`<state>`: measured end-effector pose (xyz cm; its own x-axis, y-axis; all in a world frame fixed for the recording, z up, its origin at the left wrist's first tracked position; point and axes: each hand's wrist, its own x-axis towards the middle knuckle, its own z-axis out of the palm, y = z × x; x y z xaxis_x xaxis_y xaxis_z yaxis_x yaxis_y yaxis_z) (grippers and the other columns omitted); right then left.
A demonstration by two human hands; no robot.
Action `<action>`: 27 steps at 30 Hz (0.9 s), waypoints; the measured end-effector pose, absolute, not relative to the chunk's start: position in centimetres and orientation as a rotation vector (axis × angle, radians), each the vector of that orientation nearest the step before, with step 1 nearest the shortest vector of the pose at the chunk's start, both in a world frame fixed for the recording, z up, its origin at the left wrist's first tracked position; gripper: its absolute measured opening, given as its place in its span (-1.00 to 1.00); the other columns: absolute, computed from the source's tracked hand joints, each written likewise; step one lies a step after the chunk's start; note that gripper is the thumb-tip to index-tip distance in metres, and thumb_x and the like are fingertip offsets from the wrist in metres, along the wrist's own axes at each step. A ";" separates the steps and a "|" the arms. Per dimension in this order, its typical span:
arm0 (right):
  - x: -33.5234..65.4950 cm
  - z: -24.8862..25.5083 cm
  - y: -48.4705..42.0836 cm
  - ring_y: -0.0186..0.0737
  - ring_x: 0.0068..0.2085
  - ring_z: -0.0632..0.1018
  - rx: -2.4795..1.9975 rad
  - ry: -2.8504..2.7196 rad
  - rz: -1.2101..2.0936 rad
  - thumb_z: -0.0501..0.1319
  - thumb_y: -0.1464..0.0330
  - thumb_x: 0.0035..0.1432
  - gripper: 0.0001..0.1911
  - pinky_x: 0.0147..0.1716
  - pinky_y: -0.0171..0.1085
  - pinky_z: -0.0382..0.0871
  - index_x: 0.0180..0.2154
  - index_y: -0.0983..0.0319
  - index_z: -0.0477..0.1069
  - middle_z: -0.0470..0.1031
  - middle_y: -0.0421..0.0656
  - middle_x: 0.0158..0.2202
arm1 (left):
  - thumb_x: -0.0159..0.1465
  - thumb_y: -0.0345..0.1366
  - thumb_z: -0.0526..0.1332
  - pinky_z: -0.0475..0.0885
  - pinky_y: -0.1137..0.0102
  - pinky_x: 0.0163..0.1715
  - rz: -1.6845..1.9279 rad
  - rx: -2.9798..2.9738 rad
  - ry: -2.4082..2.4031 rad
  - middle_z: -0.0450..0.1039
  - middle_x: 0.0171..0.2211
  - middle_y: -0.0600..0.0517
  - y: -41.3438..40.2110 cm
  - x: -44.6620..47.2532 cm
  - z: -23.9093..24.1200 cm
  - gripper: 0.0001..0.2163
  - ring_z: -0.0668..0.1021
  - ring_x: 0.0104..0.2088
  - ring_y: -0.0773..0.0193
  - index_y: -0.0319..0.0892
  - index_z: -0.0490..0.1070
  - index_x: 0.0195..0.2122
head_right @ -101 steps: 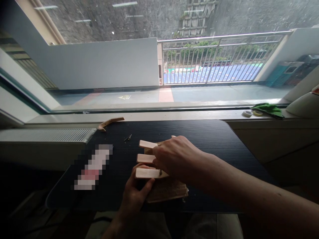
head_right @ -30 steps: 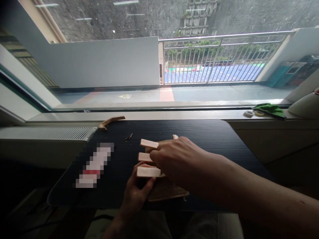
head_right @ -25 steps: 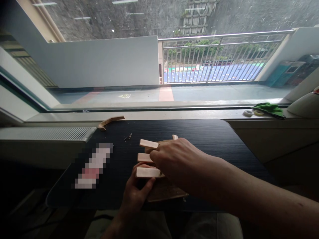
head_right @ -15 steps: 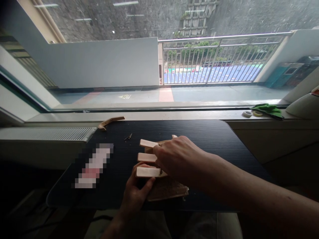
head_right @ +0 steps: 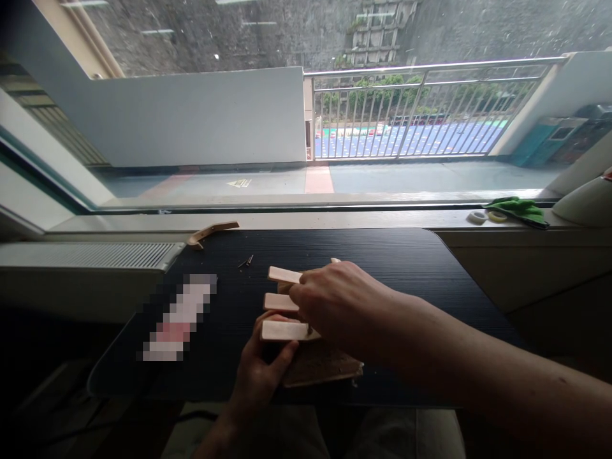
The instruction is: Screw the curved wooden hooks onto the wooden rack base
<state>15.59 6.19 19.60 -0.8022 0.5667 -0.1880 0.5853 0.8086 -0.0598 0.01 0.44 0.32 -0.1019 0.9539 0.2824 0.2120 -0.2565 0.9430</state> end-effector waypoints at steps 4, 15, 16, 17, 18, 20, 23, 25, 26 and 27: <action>16.0 18.7 6.6 -0.35 -0.50 0.39 0.916 2.861 -0.088 0.09 0.51 0.16 -0.86 -0.56 -0.35 -0.04 -0.42 0.28 0.36 0.44 -0.16 -0.45 | 0.11 -0.32 0.25 0.29 0.24 0.01 1.426 1.519 1.329 0.34 -0.08 -0.04 0.5 0.0 0.4 -0.75 0.40 -0.02 0.11 -0.14 0.35 -0.16; 15.7 19.8 5.8 -0.37 -0.56 0.33 0.968 2.883 -0.124 0.12 0.50 0.12 -0.89 -0.60 -0.33 -0.12 -0.30 0.22 0.35 0.42 -0.23 -0.43 | 0.12 -0.32 0.24 0.30 0.24 0.01 1.420 1.504 1.312 0.33 -0.06 -0.05 0.4 0.0 0.4 -0.74 0.40 -0.01 0.11 -0.14 0.33 -0.14; 15.8 19.8 5.8 -0.38 -0.54 0.34 0.927 2.890 -0.141 0.11 0.52 0.12 -0.89 -0.59 -0.33 -0.10 -0.32 0.23 0.36 0.42 -0.22 -0.42 | 0.12 -0.32 0.24 0.29 0.23 0.01 1.413 1.506 1.312 0.33 -0.06 -0.05 0.4 0.0 0.4 -0.74 0.39 -0.01 0.11 -0.14 0.33 -0.14; 15.8 19.7 5.8 -0.37 -0.51 0.36 0.890 2.901 -0.155 0.10 0.53 0.12 -0.88 -0.58 -0.33 -0.08 -0.33 0.23 0.36 0.42 -0.21 -0.40 | 0.12 -0.33 0.24 0.28 0.22 0.02 1.407 1.507 1.312 0.33 -0.07 -0.05 0.4 0.0 0.4 -0.74 0.39 -0.01 0.11 -0.13 0.32 -0.14; 15.9 19.5 5.8 -0.36 -0.47 0.38 0.863 2.919 -0.157 0.10 0.55 0.12 -0.86 -0.56 -0.32 -0.06 -0.33 0.24 0.37 0.43 -0.20 -0.38 | 0.13 -0.33 0.23 0.27 0.22 0.03 1.400 1.507 1.314 0.32 -0.07 -0.05 0.4 0.0 0.4 -0.74 0.39 0.00 0.12 -0.13 0.32 -0.13; 16.0 19.2 5.9 -0.34 -0.44 0.39 0.852 2.946 -0.125 0.09 0.58 0.09 -0.83 -0.55 -0.32 -0.05 -0.30 0.24 0.37 0.43 -0.18 -0.36 | 0.13 -0.33 0.23 0.25 0.23 0.04 1.396 1.510 1.321 0.31 -0.06 -0.04 0.4 0.0 0.4 -0.74 0.38 0.01 0.13 -0.13 0.32 -0.14; 16.1 18.8 6.2 -0.36 -0.51 0.38 0.889 2.911 -0.056 0.09 0.58 0.10 -0.84 -0.58 -0.31 -0.06 -0.32 0.26 0.37 0.41 -0.19 -0.42 | 0.12 -0.33 0.23 0.23 0.23 0.05 1.408 1.507 1.323 0.32 -0.06 -0.04 0.5 0.0 0.5 -0.75 0.37 0.02 0.12 -0.12 0.34 -0.15; 16.0 18.6 6.3 -0.37 -0.54 0.38 0.923 2.887 -0.031 0.08 0.53 0.14 -0.88 -0.60 -0.31 -0.07 -0.36 0.27 0.36 0.41 -0.20 -0.46 | 0.12 -0.33 0.24 0.24 0.23 0.05 1.413 1.503 1.318 0.33 -0.07 -0.04 0.4 0.0 0.5 -0.75 0.37 0.01 0.11 -0.13 0.34 -0.16; 16.0 18.6 6.4 -0.36 -0.55 0.38 0.943 2.887 -0.014 0.08 0.51 0.16 -0.88 -0.60 -0.32 -0.07 -0.38 0.27 0.36 0.41 -0.20 -0.48 | 0.11 -0.32 0.24 0.24 0.22 0.05 1.414 1.502 1.318 0.33 -0.07 -0.04 0.4 0.0 0.5 -0.75 0.38 0.01 0.11 -0.13 0.35 -0.16; 15.9 18.6 6.5 -0.35 -0.54 0.40 0.964 2.891 0.002 0.08 0.49 0.16 -0.89 -0.60 -0.32 -0.08 -0.38 0.27 0.36 0.41 -0.20 -0.48 | 0.11 -0.32 0.24 0.25 0.22 0.05 1.416 1.504 1.319 0.33 -0.07 -0.04 0.4 0.0 0.5 -0.75 0.38 0.01 0.10 -0.13 0.35 -0.16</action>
